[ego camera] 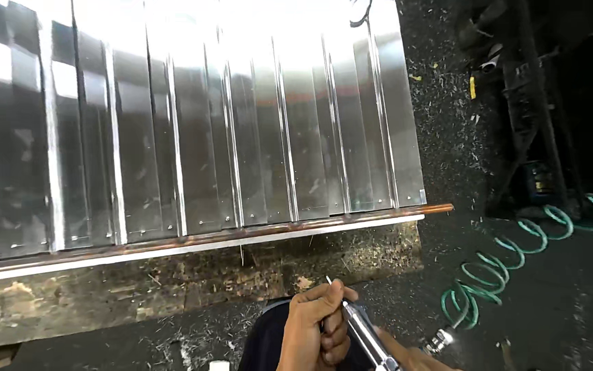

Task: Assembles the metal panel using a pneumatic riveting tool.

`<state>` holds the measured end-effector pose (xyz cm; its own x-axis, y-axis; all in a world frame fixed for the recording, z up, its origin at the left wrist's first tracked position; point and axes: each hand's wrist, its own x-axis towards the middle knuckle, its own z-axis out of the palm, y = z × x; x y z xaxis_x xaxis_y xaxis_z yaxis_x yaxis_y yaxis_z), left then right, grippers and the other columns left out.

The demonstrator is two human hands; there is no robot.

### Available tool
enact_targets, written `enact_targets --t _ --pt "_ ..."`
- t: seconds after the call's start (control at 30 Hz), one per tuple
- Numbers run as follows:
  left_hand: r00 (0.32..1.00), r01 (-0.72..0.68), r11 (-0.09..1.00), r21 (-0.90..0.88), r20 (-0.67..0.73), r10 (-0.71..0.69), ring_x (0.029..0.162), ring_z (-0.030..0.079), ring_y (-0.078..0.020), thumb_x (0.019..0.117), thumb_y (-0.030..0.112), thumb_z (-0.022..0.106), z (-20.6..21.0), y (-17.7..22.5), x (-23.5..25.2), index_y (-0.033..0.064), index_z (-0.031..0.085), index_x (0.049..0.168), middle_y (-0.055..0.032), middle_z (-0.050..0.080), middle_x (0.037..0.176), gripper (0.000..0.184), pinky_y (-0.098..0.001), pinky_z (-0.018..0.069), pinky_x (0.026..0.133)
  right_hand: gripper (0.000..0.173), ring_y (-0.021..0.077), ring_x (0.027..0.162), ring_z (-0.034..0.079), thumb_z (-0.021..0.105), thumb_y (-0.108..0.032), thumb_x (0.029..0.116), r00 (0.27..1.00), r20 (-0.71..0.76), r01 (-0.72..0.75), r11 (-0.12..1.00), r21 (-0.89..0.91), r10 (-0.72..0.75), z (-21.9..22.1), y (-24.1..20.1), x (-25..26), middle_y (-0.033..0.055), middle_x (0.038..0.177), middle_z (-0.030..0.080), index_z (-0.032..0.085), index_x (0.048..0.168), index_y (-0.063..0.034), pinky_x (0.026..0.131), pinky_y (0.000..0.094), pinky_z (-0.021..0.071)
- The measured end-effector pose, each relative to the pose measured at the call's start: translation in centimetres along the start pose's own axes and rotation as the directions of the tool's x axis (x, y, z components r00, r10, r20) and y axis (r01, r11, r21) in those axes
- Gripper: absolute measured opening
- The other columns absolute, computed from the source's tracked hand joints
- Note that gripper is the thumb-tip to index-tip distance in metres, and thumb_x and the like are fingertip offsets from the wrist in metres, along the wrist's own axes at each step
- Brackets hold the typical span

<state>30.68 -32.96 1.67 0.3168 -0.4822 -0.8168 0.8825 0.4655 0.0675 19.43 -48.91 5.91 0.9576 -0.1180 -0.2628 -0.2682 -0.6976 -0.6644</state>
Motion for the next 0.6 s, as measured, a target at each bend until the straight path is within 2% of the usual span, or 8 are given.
enact_targets --t 0.07,0.2,0.23,0.3,0.33,0.4,0.43,0.6 --pt "0.999 0.041 0.999 0.016 -0.018 -0.041 0.038 0.037 -0.0011 0.1096 0.023 0.044 -0.3 0.9 1.5 0.0008 0.069 0.104 0.0059 0.041 0.052 0.034 -0.0169 0.0351 0.036 0.037 0.0216 0.068 0.071 0.076 -0.024 0.0876 0.998 0.021 -0.061 0.997 -0.038 0.062 0.5 -0.2 2.0 0.0126 0.084 0.075 0.076 0.121 -0.0061 0.06 0.038 0.0582" --pt "0.997 -0.035 0.936 0.351 -0.05 0.056 0.04 0.032 -0.0035 0.1093 0.021 0.044 -2.1 3.4 7.4 0.0012 0.072 0.111 0.0037 0.043 0.055 0.034 -0.0198 0.0284 0.037 0.04 0.0136 0.078 0.074 0.079 -0.031 0.0867 0.972 0.113 -0.202 0.978 -0.051 0.207 2.1 0.8 7.9 0.0025 0.094 0.079 0.075 0.123 -0.0149 0.068 0.0396 0.0633" --pt "0.997 -0.016 0.913 0.408 -0.06 0.044 0.041 0.032 -0.0045 0.1095 0.021 0.044 -2.6 4.1 9.0 0.0017 0.073 0.109 0.0033 0.043 0.056 0.035 -0.0207 0.0287 0.038 0.039 0.01 0.075 0.074 0.078 -0.037 0.0869 0.972 0.107 -0.203 0.977 -0.068 0.209 2.9 1.8 9.2 -0.002 0.091 0.078 0.076 0.122 -0.0196 0.065 0.0382 0.0631" --pt "0.997 -0.005 0.858 0.514 -0.059 0.042 0.043 0.035 -0.0063 0.1086 0.024 0.047 -3.3 5.7 11.5 0.0051 0.069 0.092 0.0025 0.043 0.055 0.033 -0.0219 0.0313 0.04 0.037 0.0069 0.069 0.071 0.075 -0.044 0.0865 0.978 0.074 -0.186 0.978 -0.092 0.193 4.7 3.6 11.6 -0.0061 0.084 0.076 0.076 0.118 -0.0242 0.058 0.0369 0.0605" --pt "0.996 -0.012 0.842 0.54 -0.065 0.055 0.043 0.035 -0.0068 0.1075 0.024 0.05 -3.7 6.4 12.1 0.0055 0.07 0.093 0.0023 0.043 0.055 0.031 -0.0224 0.0307 0.041 0.036 0.0061 0.068 0.07 0.074 -0.046 0.0864 0.978 0.07 -0.191 0.976 -0.099 0.199 5.3 4.0 12.7 -0.0072 0.082 0.075 0.076 0.116 -0.0255 0.057 0.0362 0.06" --pt "0.993 -0.025 0.846 0.532 -0.082 0.081 0.044 0.034 -0.0071 0.1044 0.02 0.055 -4.7 7.7 12.1 0.006 0.076 0.112 0.0028 0.042 0.056 0.026 -0.0233 0.0306 0.041 0.036 0.0061 0.068 0.071 0.073 -0.046 0.0867 0.974 0.083 -0.203 0.972 -0.114 0.213 6.0 4.0 14.4 -0.0077 0.082 0.076 0.077 0.116 -0.0266 0.057 0.0362 0.06" --pt "0.991 -0.039 0.853 0.521 -0.091 0.101 0.043 0.033 -0.0066 0.1034 0.019 0.056 -5.2 8.4 11.7 0.0074 0.077 0.116 0.0037 0.041 0.055 0.027 -0.0232 0.0294 0.04 0.036 0.0064 0.07 0.071 0.074 -0.046 0.087 0.973 0.089 -0.2 0.973 -0.118 0.211 6.2 3.9 15.1 -0.0072 0.084 0.076 0.077 0.117 -0.0261 0.058 0.036 0.0606" --pt "0.96 -0.144 0.853 0.503 -0.139 0.244 0.04 0.033 -0.005 0.1015 0.018 0.055 -8.7 12.5 9.5 0.0087 0.077 0.116 0.0044 0.044 0.054 0.028 -0.021 0.0299 0.037 0.036 0.0051 0.075 0.072 0.076 -0.042 0.0872 0.95 0.148 -0.258 0.957 -0.131 0.276 5.7 2.8 16.9 -0.0063 0.088 0.077 0.076 0.118 -0.0233 0.064 0.0337 0.062"
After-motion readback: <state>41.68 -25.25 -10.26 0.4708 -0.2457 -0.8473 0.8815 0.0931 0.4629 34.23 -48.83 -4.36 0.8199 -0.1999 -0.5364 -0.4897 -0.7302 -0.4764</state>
